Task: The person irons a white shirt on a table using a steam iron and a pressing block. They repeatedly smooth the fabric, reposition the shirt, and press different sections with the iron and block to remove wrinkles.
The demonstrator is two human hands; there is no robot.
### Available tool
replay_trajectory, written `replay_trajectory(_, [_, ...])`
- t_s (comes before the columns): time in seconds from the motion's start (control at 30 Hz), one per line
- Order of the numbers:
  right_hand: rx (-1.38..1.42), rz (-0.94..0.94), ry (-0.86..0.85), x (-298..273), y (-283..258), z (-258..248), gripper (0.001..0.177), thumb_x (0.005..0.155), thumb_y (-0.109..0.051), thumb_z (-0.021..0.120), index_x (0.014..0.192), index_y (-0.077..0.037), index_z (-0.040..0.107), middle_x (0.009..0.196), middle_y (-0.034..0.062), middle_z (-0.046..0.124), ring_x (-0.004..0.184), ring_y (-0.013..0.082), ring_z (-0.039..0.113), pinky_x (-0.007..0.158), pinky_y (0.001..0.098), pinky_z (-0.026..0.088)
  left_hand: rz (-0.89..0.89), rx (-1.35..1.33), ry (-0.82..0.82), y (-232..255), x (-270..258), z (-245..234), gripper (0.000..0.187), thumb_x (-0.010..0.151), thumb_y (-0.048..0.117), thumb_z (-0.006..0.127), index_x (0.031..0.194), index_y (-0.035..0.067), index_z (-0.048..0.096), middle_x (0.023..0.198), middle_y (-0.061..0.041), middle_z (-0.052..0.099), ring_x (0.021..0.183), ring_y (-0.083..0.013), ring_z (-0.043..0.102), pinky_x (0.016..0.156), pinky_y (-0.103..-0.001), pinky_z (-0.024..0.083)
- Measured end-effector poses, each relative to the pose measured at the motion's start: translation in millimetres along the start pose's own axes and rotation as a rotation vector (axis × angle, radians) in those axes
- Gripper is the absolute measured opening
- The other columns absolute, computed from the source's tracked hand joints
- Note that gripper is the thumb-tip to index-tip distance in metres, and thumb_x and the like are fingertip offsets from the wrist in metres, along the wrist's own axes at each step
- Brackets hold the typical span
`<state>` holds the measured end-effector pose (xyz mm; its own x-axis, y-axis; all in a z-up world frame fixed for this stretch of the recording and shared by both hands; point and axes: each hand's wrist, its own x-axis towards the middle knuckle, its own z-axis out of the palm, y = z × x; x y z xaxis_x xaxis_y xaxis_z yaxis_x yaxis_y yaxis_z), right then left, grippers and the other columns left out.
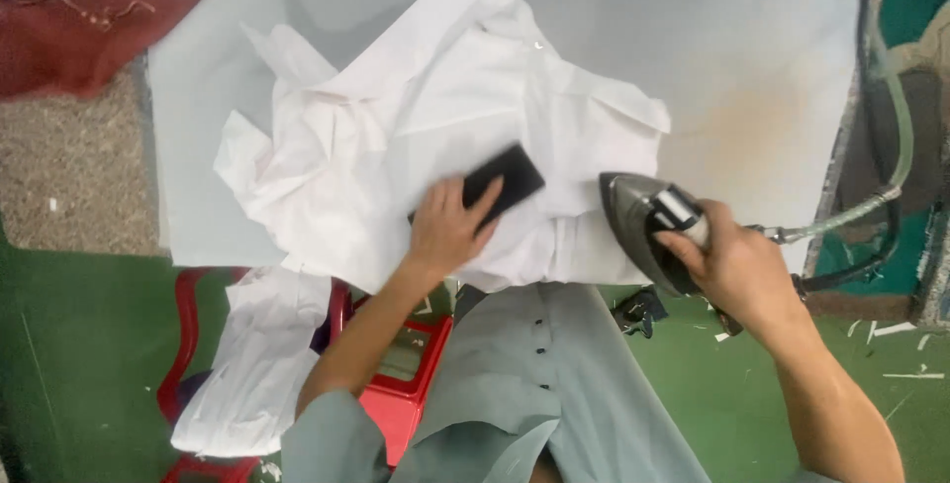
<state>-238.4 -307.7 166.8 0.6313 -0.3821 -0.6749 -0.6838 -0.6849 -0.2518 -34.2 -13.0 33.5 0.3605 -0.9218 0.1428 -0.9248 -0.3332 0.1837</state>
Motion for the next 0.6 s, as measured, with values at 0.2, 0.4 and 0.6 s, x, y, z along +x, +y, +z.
replay_trajectory(0.2, [0.065,0.1,0.333,52.5,59.4,-33.4,0.063,0.103,-0.052,0.053,0.139,0.0,0.049,0.093,0.0335,0.071,0.078,0.0553,0.068,0.067,0.0623,0.054,0.021,0.05,0.065,-29.4,222.3,48.6,0.062,0.095,0.045,0.073,0.146,0.017,0.052,0.12,-0.022,0.05,0.102,-0.0381,0.051,0.085,-0.048,0.048])
replay_trajectory(0.4, [-0.044,0.081,0.34,151.9,73.2,-65.9,0.06,0.108,-0.058,0.046,0.136,-0.005,0.046,0.094,0.0371,0.068,0.08,0.0634,0.062,0.062,0.0658,0.047,-0.037,0.003,-0.048,-1.7,316.1,127.3,0.058,0.093,0.04,0.073,0.145,0.021,0.057,0.131,-0.022,0.048,0.111,-0.0365,0.047,0.097,-0.046,0.048])
replay_trajectory(0.6, [-0.033,-0.06,0.436,201.3,85.8,-66.2,0.068,0.11,-0.063,0.045,0.134,0.0,0.048,0.085,0.0405,0.064,0.076,0.0668,0.057,0.06,0.0672,0.044,0.044,-0.199,0.155,-24.2,217.6,-4.2,0.04,0.102,0.017,0.074,0.138,0.006,0.06,0.154,-0.023,0.04,0.147,-0.0415,0.034,0.124,-0.058,0.029])
